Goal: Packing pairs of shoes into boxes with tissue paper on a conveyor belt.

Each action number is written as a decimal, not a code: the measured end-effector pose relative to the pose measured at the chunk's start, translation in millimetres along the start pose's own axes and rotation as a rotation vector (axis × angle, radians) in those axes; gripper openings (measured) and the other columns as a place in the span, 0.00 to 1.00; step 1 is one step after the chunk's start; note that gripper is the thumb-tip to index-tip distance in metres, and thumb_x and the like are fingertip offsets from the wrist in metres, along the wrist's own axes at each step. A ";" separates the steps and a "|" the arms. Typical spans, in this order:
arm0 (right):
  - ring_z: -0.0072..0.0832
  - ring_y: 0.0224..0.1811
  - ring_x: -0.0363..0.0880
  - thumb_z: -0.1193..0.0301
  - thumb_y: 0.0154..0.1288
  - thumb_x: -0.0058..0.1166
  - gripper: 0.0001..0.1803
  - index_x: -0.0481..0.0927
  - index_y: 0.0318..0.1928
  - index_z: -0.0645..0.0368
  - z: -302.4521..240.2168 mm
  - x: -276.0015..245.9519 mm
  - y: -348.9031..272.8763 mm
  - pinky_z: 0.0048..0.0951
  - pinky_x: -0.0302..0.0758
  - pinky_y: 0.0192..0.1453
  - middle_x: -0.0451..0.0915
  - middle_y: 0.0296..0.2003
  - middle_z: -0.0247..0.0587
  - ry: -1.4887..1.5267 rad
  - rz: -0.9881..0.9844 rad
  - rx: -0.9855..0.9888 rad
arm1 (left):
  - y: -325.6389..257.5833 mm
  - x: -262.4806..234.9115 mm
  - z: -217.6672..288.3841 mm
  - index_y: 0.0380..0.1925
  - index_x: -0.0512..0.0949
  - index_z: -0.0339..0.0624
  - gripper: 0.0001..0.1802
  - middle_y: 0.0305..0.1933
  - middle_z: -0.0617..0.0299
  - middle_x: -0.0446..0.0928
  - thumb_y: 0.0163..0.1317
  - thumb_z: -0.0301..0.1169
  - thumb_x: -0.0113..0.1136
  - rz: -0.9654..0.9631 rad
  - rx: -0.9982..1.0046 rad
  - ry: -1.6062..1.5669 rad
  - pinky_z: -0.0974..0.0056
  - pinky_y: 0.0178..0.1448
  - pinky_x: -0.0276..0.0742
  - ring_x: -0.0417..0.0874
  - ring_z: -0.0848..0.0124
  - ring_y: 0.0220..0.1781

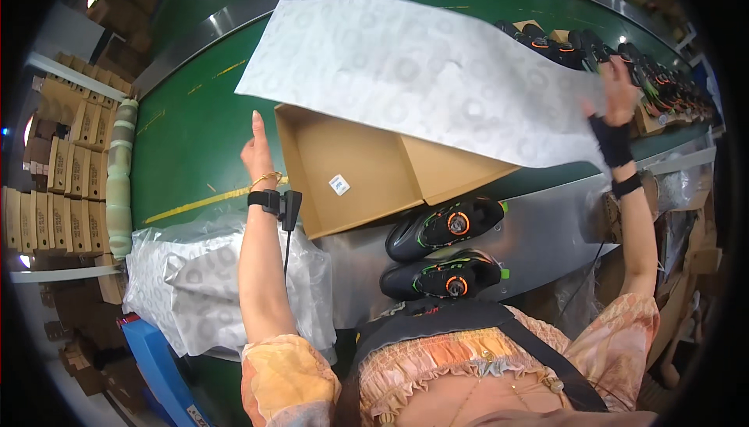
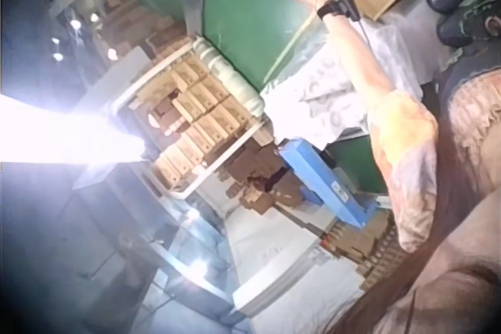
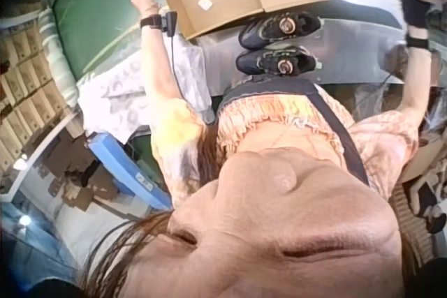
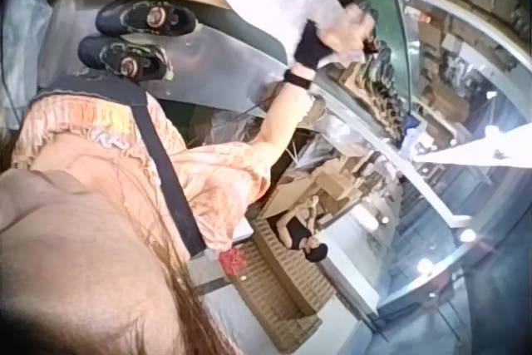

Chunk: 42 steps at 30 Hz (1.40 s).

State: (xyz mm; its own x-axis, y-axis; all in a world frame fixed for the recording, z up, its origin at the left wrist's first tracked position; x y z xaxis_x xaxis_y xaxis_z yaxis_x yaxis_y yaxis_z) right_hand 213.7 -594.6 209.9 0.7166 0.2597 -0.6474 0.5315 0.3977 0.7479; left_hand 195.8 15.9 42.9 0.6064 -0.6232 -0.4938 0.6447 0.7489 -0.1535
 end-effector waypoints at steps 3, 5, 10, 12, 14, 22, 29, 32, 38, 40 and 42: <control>0.46 0.59 0.59 0.54 0.40 0.61 0.36 0.69 0.53 0.50 -114.3 29.1 -3.0 0.47 0.56 0.56 0.62 0.56 0.52 0.136 -0.158 -0.237 | -31.7 43.6 38.0 0.04 0.66 0.39 0.36 0.08 0.65 0.64 0.43 0.64 0.55 -0.226 -0.026 -0.174 0.69 0.26 0.67 0.71 0.72 0.19; 0.46 0.52 0.65 0.56 0.42 0.60 0.31 0.71 0.49 0.56 -166.9 28.7 -1.2 0.48 0.63 0.48 0.64 0.53 0.55 0.379 -0.296 -0.315 | -27.9 81.5 -12.6 0.32 0.72 0.23 0.46 0.27 0.51 0.73 0.39 0.66 0.57 -0.419 -0.199 -0.029 0.61 0.32 0.74 0.76 0.64 0.29; 0.37 0.32 0.74 0.57 0.45 0.54 0.15 0.74 0.24 0.57 -260.3 19.1 -109.1 0.33 0.69 0.26 0.73 0.29 0.40 0.748 -1.068 -0.584 | 0.5 119.3 -33.8 0.55 0.57 0.33 0.46 0.56 0.46 0.58 0.45 0.54 0.62 -0.487 -0.314 -0.581 0.45 0.50 0.66 0.65 0.50 0.54; 0.35 0.42 0.71 0.58 0.44 0.53 0.13 0.75 0.22 0.55 -276.9 3.4 -164.0 0.39 0.68 0.34 0.74 0.29 0.36 0.709 -1.174 -0.525 | 5.8 120.2 -4.1 0.46 0.67 0.39 0.27 0.44 0.55 0.72 0.51 0.43 0.60 -0.496 -0.204 -0.715 0.48 0.45 0.70 0.74 0.60 0.44; 0.37 0.54 0.62 0.61 0.44 0.52 0.10 0.77 0.19 0.54 -284.7 -7.0 -193.2 0.61 0.56 0.48 0.75 0.30 0.32 0.638 -0.854 -0.411 | 23.9 109.0 5.1 0.35 0.73 0.41 0.10 0.31 0.64 0.75 0.54 0.31 0.56 -0.426 -0.058 -0.687 0.62 0.33 0.72 0.76 0.70 0.31; 0.37 0.42 0.67 0.64 0.37 0.52 0.07 0.75 0.15 0.52 -291.4 -18.3 -127.4 0.45 0.62 0.46 0.72 0.16 0.29 0.645 -0.818 -0.419 | -7.2 -5.0 -56.0 0.44 0.67 0.28 0.21 0.41 0.55 0.73 0.49 0.24 0.58 -0.163 0.120 -0.355 0.66 0.42 0.72 0.74 0.69 0.39; 0.16 0.29 0.70 0.61 0.57 0.49 0.15 0.77 0.29 0.61 -261.4 33.8 -42.1 0.23 0.68 0.31 0.72 0.19 0.40 1.535 -0.947 0.750 | -60.6 -22.2 -90.1 0.47 0.66 0.27 0.21 0.47 0.53 0.71 0.54 0.26 0.54 -0.287 0.243 -0.320 0.62 0.48 0.69 0.72 0.62 0.47; 0.24 0.24 0.71 0.59 0.54 0.50 0.17 0.75 0.26 0.64 -280.7 92.0 -14.0 0.29 0.68 0.28 0.71 0.16 0.44 1.436 -0.677 0.847 | -84.6 -32.0 -66.6 0.42 0.68 0.23 0.17 0.44 0.48 0.73 0.56 0.28 0.52 -0.155 0.429 -0.132 0.62 0.47 0.69 0.75 0.62 0.44; 0.33 0.23 0.71 0.56 0.49 0.54 0.21 0.72 0.20 0.64 -375.7 189.4 -13.8 0.33 0.66 0.28 0.73 0.21 0.50 1.200 -0.786 0.773 | -140.0 -38.7 -28.2 0.46 0.66 0.25 0.19 0.51 0.43 0.69 0.60 0.30 0.49 -0.127 0.609 0.076 0.58 0.57 0.62 0.70 0.54 0.52; 0.35 0.28 0.72 0.55 0.48 0.53 0.20 0.75 0.25 0.62 -424.7 215.4 -17.6 0.36 0.67 0.34 0.74 0.27 0.51 1.397 -0.925 0.690 | -150.2 -25.1 -22.0 0.39 0.72 0.31 0.16 0.55 0.45 0.65 0.49 0.26 0.54 -0.197 0.886 0.346 0.50 0.61 0.54 0.62 0.52 0.59; 0.37 0.33 0.72 0.57 0.49 0.51 0.17 0.76 0.28 0.59 -467.7 286.0 -70.7 0.39 0.67 0.37 0.74 0.31 0.52 2.114 -0.717 1.094 | -167.1 4.3 -2.1 0.35 0.74 0.35 0.14 0.58 0.46 0.63 0.44 0.25 0.55 -0.263 1.141 0.596 0.46 0.62 0.51 0.59 0.52 0.62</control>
State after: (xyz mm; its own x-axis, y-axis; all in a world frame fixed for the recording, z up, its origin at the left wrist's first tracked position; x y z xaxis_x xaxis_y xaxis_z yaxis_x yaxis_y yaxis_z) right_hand 169.8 -136.9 -96.8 -0.3935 0.7372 0.5492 0.7967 0.5715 -0.1964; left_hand 89.7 -111.4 64.6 0.2951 -0.3056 -0.9053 0.9178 -0.1727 0.3575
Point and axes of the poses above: each hand's wrist, its own y-axis towards the middle knuckle, its own x-axis out of the palm, z = x × y, the point moved 8 cm from there along y, towards the middle knuckle
